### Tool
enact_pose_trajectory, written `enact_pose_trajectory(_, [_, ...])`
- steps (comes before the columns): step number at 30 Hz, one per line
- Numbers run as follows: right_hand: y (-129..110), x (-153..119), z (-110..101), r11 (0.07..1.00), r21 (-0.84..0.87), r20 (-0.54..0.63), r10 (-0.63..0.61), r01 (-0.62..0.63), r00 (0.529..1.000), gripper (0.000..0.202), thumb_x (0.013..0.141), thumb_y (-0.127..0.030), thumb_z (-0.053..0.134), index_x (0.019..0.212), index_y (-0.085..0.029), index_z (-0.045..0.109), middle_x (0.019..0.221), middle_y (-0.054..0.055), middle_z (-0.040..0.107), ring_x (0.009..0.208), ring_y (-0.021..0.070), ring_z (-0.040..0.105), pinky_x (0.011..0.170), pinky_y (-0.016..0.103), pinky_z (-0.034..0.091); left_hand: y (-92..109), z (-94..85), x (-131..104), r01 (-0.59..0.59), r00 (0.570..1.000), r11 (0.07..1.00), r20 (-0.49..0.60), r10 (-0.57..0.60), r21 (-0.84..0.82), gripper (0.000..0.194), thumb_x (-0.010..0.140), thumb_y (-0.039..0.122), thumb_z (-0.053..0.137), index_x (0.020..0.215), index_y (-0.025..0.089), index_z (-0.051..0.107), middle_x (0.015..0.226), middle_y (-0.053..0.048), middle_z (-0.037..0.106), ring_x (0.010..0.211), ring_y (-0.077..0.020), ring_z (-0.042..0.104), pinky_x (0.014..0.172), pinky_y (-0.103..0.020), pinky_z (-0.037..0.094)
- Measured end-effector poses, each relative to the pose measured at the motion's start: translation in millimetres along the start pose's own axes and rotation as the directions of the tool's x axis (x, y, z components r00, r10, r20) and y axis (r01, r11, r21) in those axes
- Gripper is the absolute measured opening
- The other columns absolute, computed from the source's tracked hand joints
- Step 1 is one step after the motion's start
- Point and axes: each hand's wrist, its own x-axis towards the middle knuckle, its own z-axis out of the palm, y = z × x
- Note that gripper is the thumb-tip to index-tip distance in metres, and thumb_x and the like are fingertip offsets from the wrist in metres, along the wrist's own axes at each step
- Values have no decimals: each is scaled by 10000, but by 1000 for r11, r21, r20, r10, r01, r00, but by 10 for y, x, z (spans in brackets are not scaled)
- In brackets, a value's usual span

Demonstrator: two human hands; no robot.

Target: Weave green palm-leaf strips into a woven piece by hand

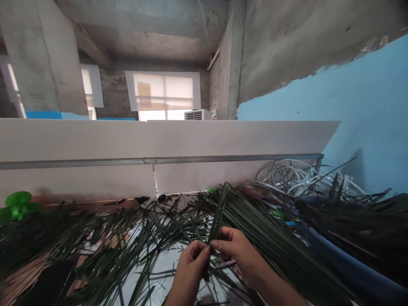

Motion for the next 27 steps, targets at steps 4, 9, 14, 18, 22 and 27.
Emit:
enact_pose_trajectory(4, [31, -11, 12, 1000, -19, -3, -15, 15, 1000, 106, 596, -226, 773, 644, -160, 705, 514, -60, 512, 487, 86, 344, 476, 225, 247, 9, 12, -24, -28, 1000, 1000, -13, 28, 15, 596, 535, 727, 757, 607, 176, 543, 472, 78, 417, 433, -84, 341, 409, -214, 285])
enact_pose_trajectory(9, [87, 37, -21, 999, -46, -7, -13, 13, 1000, 113, 609, -229, 764, 649, -152, 692, 507, -69, 493, 457, 74, 322, 465, 224, 250, -56, 1, -34, -75, 997, 997, -19, 76, 36, 471, 662, 616, 720, 621, 184, 537, 508, 73, 412, 458, -94, 341, 416, -213, 294])
enact_pose_trajectory(14, [141, 70, -24, 997, -71, -4, -40, 39, 999, 107, 595, -226, 731, 658, -146, 700, 530, -59, 515, 459, 72, 320, 462, 225, 245, -101, -29, -36, -122, 992, 986, -18, 125, 114, 360, 763, 508, 658, 656, 192, 524, 533, 73, 397, 479, -101, 338, 431, -210, 293])
enact_pose_trajectory(18, [168, 86, -20, 994, -89, -19, -71, 69, 997, 115, 588, -226, 705, 666, -142, 702, 530, -53, 531, 476, 83, 339, 473, 226, 256, -117, -54, -40, -129, 991, 974, 2, 131, 187, 297, 816, 451, 610, 690, 194, 528, 555, 70, 394, 496, -110, 343, 438, -213, 301])
enact_pose_trajectory(22, [197, 95, -17, 990, -102, -48, -99, 94, 994, 144, 563, -229, 684, 671, -135, 698, 565, -32, 583, 513, 103, 391, 495, 230, 294, -101, -35, -60, -113, 993, 967, -2, 117, 227, 275, 822, 436, 586, 694, 205, 511, 570, 70, 381, 505, -117, 326, 439, -217, 284])
enact_pose_trajectory(27, [233, 74, 10, 986, -127, -126, -125, 109, 984, 114, 570, -226, 651, 653, -148, 658, 526, -48, 554, 498, 112, 396, 482, 233, 290, -73, 5, -101, -180, 980, 932, -22, 197, 315, 262, 830, 406, 573, 674, 202, 519, 616, 39, 442, 565, -139, 384, 516, -236, 319])
